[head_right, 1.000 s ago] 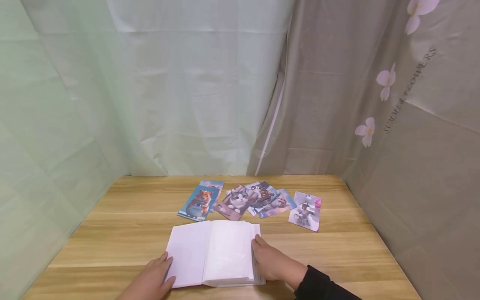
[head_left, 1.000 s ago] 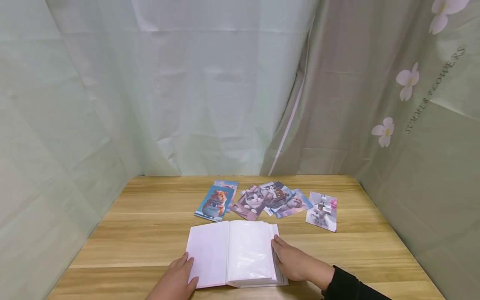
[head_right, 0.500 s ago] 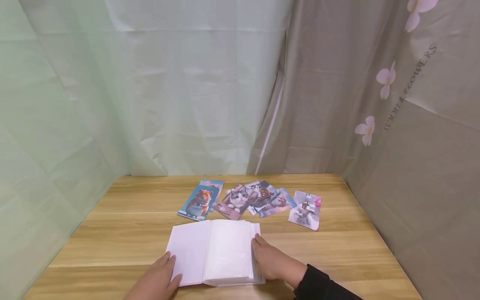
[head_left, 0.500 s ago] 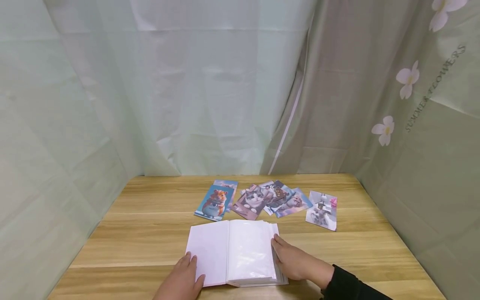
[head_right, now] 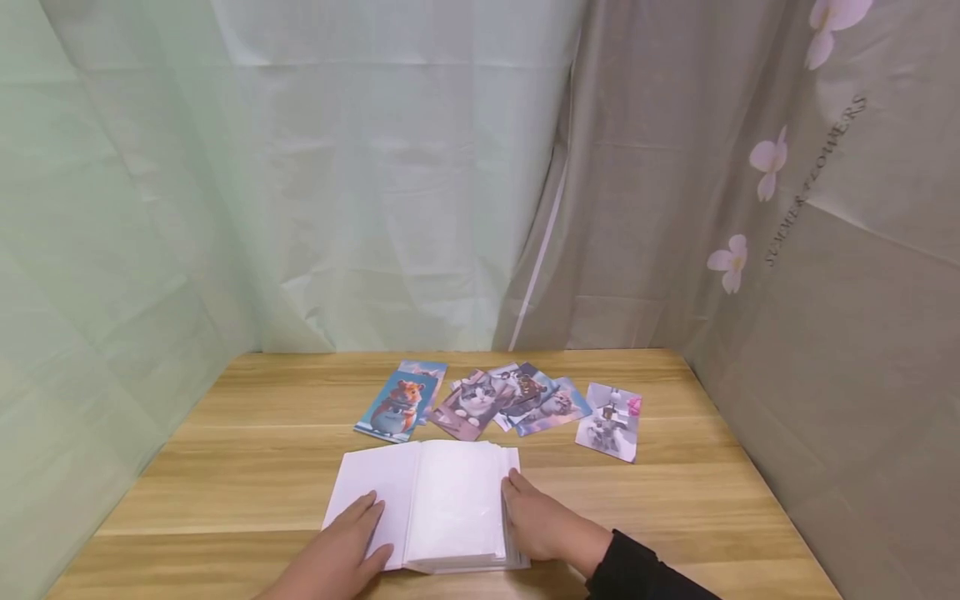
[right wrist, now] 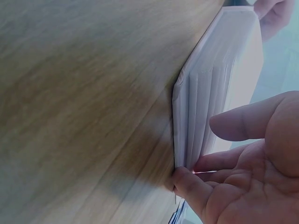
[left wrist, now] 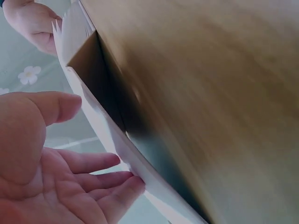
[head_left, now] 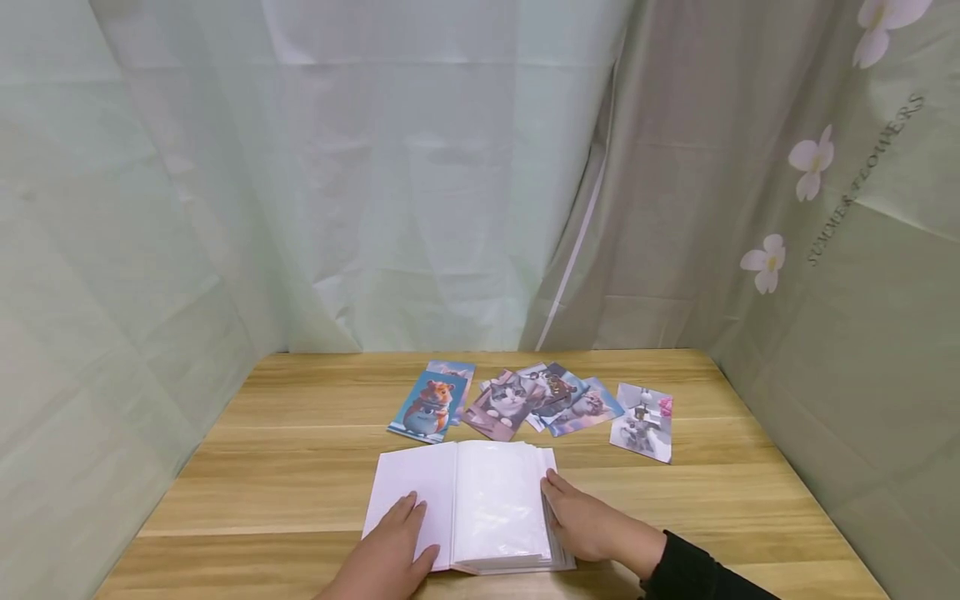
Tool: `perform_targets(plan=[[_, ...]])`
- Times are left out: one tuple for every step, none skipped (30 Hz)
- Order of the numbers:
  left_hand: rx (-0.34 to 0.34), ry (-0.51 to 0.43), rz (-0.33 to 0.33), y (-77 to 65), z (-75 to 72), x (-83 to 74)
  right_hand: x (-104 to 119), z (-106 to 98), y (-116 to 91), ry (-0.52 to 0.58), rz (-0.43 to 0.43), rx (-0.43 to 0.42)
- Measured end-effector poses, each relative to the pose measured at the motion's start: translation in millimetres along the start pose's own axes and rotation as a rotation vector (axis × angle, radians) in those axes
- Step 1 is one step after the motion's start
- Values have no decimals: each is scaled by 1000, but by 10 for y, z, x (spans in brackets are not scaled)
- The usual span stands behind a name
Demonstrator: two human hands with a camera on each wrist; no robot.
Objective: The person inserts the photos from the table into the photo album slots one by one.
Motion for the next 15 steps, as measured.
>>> perform_targets(plan=[[0,-3,13,9,7,-22,0,2,0,-1,-3,-2],[0,-6,28,16,13,-46,0,4,-1,-1,-4,-5],[1,-11,43,24,21,-72,1,6,-1,-2,-6,-6],[4,-14,60,32,34,-98,2,9,-1,-4,-8,-7],[7,-16,76,39,47,-124,1,12,0,-8,-11,-9],[13,-17,94,48,59,-154,1,14,0,-12,-12,-9],[21,-17,109,54,71,-183,1,16,1,-13,-11,-8],[30,-16,128,60,83,-211,2,15,1,-13,-11,-8],[38,-14,150,64,93,-243,3,15,2,-14,-11,-7],[45,-12,171,68,103,-273,4,15,2,-14,-11,-6],[55,-8,186,72,112,-301,4,15,2,-13,-11,-6],[62,-6,201,75,118,-330,6,14,2,-12,-11,-5],[70,-2,210,75,125,-354,7,13,1,-9,-11,-5],[76,4,220,78,136,-372,8,12,-1,-6,-11,-5],[76,6,228,80,145,-386,9,11,-3,-3,-10,-4]])
Point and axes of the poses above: each hand's wrist, its own y-axis towards the middle knuckle, its own z-axis out of the palm, x = y × z, the point moved 4 cm from there along y, towards the middle knuckle, and after that the axes turned 14 degrees about -x, right-handed, at the moved point
